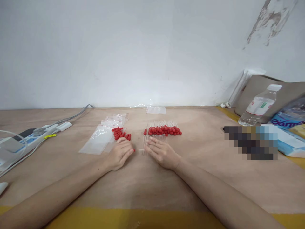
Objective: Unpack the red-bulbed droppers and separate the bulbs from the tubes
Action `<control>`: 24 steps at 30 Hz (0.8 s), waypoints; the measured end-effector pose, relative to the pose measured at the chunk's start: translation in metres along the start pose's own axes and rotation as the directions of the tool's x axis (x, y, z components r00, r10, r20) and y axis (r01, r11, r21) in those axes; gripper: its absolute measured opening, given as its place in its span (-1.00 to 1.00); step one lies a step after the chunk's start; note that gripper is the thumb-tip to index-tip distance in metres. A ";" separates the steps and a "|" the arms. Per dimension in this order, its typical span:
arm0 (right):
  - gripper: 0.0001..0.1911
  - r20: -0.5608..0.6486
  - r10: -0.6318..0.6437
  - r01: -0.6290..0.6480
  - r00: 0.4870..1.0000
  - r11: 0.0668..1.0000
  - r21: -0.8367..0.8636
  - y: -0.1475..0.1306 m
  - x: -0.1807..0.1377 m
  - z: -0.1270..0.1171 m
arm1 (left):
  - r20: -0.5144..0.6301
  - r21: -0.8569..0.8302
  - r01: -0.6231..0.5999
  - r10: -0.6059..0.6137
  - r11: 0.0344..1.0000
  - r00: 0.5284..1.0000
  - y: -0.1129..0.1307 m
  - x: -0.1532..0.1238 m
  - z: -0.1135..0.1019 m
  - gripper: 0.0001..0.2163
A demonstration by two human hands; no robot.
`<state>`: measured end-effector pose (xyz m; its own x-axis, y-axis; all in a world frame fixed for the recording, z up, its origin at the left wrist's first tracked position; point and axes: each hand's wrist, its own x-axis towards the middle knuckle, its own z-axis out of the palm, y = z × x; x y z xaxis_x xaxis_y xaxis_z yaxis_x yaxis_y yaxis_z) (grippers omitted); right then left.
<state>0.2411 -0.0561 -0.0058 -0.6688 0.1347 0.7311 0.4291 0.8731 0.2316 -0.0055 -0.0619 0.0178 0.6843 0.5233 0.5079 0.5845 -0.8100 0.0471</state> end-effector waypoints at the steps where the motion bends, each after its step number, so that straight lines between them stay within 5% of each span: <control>1: -0.66 -0.025 0.047 -0.047 0.999 0.999 -0.017 0.003 -0.003 -0.002 | -0.031 -0.011 0.047 -0.047 0.999 0.998 -0.005 -0.002 -0.003 -0.72; 6: -0.72 -0.082 0.416 -0.422 0.906 0.904 -0.071 0.005 -0.007 0.003 | -0.189 -0.108 0.259 -0.276 0.960 0.943 -0.029 -0.002 -0.015 -0.76; 14: -0.70 0.156 0.623 -0.632 0.767 0.775 0.011 -0.010 0.020 0.006 | -0.189 -0.046 0.556 -0.554 0.830 0.811 -0.078 0.005 -0.026 -0.74; 17: -0.85 0.150 0.607 -0.608 0.781 0.793 -0.040 -0.010 0.035 0.012 | -0.112 -0.076 0.601 -0.605 0.796 0.788 -0.091 0.012 -0.031 -0.72; 20: -0.83 0.118 0.514 -0.490 0.850 0.852 -0.183 -0.010 0.047 0.022 | -0.077 -0.118 0.634 -0.644 0.764 0.761 -0.094 0.023 -0.033 -0.71; 24: -0.83 0.155 0.434 -0.381 0.888 0.881 -0.282 -0.012 0.052 0.039 | -0.021 -0.029 0.608 -0.608 0.794 0.793 -0.092 0.034 -0.029 -0.80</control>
<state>0.1777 -0.0411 0.0045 -0.5018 0.5708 0.6499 0.8039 0.5852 0.1068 -0.0488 0.0225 0.0552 0.1781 0.9023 0.3925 0.8672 -0.3324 0.3707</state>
